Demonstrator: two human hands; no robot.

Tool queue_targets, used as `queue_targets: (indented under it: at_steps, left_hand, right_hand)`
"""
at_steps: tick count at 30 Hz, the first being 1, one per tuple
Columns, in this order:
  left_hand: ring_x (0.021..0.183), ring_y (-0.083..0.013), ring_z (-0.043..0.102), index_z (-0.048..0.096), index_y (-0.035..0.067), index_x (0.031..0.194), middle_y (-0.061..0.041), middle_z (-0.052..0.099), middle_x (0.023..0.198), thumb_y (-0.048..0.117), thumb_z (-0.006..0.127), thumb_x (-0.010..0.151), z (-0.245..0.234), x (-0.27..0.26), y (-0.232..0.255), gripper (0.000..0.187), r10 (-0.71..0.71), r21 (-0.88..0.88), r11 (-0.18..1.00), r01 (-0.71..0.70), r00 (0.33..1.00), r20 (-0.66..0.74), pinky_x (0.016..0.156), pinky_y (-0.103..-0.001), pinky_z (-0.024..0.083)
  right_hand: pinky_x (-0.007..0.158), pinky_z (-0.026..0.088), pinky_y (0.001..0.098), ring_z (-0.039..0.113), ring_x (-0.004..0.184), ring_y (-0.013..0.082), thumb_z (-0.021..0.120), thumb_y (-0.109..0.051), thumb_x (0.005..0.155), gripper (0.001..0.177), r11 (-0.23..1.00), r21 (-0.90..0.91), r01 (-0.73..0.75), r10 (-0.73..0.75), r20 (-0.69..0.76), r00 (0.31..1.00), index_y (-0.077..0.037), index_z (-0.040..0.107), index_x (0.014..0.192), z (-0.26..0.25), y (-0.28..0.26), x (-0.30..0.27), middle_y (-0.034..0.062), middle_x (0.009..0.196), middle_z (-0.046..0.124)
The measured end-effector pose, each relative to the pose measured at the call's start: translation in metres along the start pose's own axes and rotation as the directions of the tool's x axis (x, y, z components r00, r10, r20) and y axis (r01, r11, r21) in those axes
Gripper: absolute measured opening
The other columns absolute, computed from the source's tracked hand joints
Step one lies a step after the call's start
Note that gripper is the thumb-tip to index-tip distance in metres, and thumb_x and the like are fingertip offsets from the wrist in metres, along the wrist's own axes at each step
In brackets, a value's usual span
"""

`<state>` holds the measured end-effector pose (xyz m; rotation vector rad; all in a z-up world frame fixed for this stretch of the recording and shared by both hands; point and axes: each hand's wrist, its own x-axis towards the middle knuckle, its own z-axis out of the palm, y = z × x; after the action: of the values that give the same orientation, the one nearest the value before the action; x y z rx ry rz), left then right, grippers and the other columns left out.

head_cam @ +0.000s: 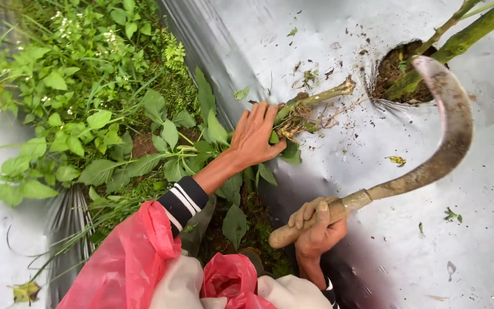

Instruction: Using a sickle and hands to remove weeds and grass from a garden bed covered in plastic mulch.

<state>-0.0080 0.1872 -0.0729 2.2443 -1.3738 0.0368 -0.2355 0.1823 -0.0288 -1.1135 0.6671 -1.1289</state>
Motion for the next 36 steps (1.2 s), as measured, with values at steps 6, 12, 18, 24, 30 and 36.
queue_targets:
  at_steps: [6, 12, 18, 24, 30, 36]
  left_hand:
    - [0.088, -0.0337, 0.063, 0.043, 0.006, 0.122, -0.014, 0.059, 0.102, 0.018, 0.076, 0.079, 0.032, -0.054, -0.045, 0.055, -0.103, 0.035, 0.994, 0.099, 0.987, 0.12, 0.076, -0.048, 0.041]
    - [0.093, -0.0236, 0.066, 0.043, 0.01, 0.125, -0.008, 0.063, 0.109, 0.029, 0.084, 0.079, -0.036, -0.12, -0.073, 0.065, -0.3, 0.41, 0.885, 0.223, 0.945, 0.133, 0.075, -0.041, 0.045]
    - [0.11, -0.0307, 0.058, 0.045, 0.008, 0.125, -0.014, 0.055, 0.116, 0.031, 0.084, 0.078, -0.045, -0.195, -0.122, 0.066, -0.44, 0.547, 0.79, 0.277, 0.878, 0.19, 0.096, -0.05, 0.042]
    - [0.154, -0.0405, 0.026, 0.017, 0.011, 0.163, -0.028, 0.027, 0.164, 0.051, 0.095, 0.067, -0.043, -0.232, -0.098, 0.13, -0.529, 0.498, 0.824, 0.271, 0.682, 0.505, 0.122, -0.065, 0.014]
    - [0.155, -0.044, 0.022, 0.009, 0.012, 0.165, -0.029, 0.026, 0.165, 0.039, 0.1, 0.057, 0.023, -0.284, -0.128, 0.144, -0.574, 0.544, 0.785, 0.296, 0.678, 0.459, 0.12, -0.07, 0.015]
    - [0.15, -0.0324, 0.031, 0.003, 0.01, 0.165, -0.022, 0.035, 0.159, 0.021, 0.091, 0.072, 0.028, -0.319, -0.148, 0.129, -0.495, 0.534, 0.813, 0.231, 0.758, 0.425, 0.115, -0.054, 0.031]
  right_hand:
    - [0.021, 0.044, 0.0289, 0.05, 0.029, 0.015, 0.046, 0.0, 0.101, 0.013, 0.991, 0.049, 0.127, -0.133, 0.174, 0.976, 0.002, 0.05, 0.089, -0.003, 0.024, -0.027, 0.0078, 0.051, 0.044]
    - [0.028, 0.051, 0.0302, 0.05, 0.033, 0.0148, 0.045, -0.004, 0.104, 0.012, 0.999, 0.035, -0.002, -0.009, 0.315, 0.949, -0.003, 0.051, 0.094, -0.003, 0.035, -0.043, 0.0066, 0.055, 0.045]
    - [0.03, 0.051, 0.03, 0.051, 0.036, 0.014, 0.046, -0.005, 0.106, 0.013, 0.995, -0.088, -0.044, 0.077, 0.422, 0.903, -0.005, 0.052, 0.094, 0.006, 0.047, -0.05, 0.0056, 0.057, 0.046]
    - [0.034, 0.049, 0.0306, 0.051, 0.039, 0.0127, 0.047, -0.006, 0.107, 0.014, 0.967, -0.233, -0.108, 0.213, 0.493, 0.843, -0.007, 0.051, 0.093, 0.028, 0.079, -0.069, 0.0042, 0.058, 0.047]
    - [0.031, 0.045, 0.0354, 0.049, 0.033, 0.0168, 0.055, -0.007, 0.101, 0.021, 0.9, -0.431, -0.064, 0.339, 0.599, 0.725, -0.004, 0.052, 0.08, 0.059, 0.123, -0.07, 0.0069, 0.047, 0.049]
    - [0.03, 0.045, 0.0344, 0.054, 0.03, 0.0184, 0.058, -0.015, 0.1, 0.02, 0.736, -0.669, -0.101, 0.587, 0.558, 0.587, -0.003, 0.056, 0.083, 0.053, 0.182, -0.081, 0.0105, 0.045, 0.056]
